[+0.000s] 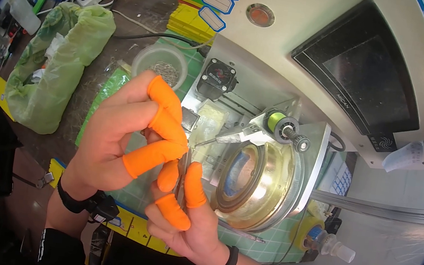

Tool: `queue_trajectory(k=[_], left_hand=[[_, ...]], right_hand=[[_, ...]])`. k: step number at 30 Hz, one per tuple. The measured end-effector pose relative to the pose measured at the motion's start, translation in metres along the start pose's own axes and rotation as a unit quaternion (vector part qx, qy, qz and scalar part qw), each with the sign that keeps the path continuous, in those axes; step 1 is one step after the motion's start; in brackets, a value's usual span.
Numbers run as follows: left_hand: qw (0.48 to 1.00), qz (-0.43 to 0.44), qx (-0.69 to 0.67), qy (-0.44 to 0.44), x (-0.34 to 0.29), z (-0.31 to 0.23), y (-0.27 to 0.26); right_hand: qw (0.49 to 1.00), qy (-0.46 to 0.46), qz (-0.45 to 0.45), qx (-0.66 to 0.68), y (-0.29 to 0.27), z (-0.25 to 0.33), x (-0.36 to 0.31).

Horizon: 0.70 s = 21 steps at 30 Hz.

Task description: The person is preparing and testing an optical fiber using a precision cutting and splicing machine.

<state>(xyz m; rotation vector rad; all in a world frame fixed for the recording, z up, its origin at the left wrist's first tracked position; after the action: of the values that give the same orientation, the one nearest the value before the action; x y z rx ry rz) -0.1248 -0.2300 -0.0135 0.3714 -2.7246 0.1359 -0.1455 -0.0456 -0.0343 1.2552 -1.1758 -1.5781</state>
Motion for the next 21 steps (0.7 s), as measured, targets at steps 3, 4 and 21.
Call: queue_trajectory(k=[3, 4, 21], left_hand=[[1.000, 0.005, 0.009, 0.004, -0.002, -0.001, -0.001], [1.000, 0.005, 0.000, -0.001, -0.002, -0.001, 0.001], [0.999, 0.032, -0.013, 0.012, -0.006, -0.012, -0.015]], right_hand=[[1.000, -0.001, -0.001, -0.001, 0.001, -0.001, 0.000], [1.000, 0.000, 0.000, -0.001, 0.001, 0.000, 0.000], [0.929, 0.086, -0.120, -0.339, -0.003, -0.015, -0.096]])
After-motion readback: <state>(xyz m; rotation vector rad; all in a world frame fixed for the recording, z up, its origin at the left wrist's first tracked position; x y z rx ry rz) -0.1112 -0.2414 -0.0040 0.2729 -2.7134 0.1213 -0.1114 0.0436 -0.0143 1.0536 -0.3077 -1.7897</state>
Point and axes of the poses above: each hand's wrist, its own x-axis towards the middle knuckle, its own y-axis out of the palm, z = x × y, the point moved 1 cm from there along x, towards the middle knuckle, and after that the axes turned 3 degrees about -x, right-handed, at the moved point
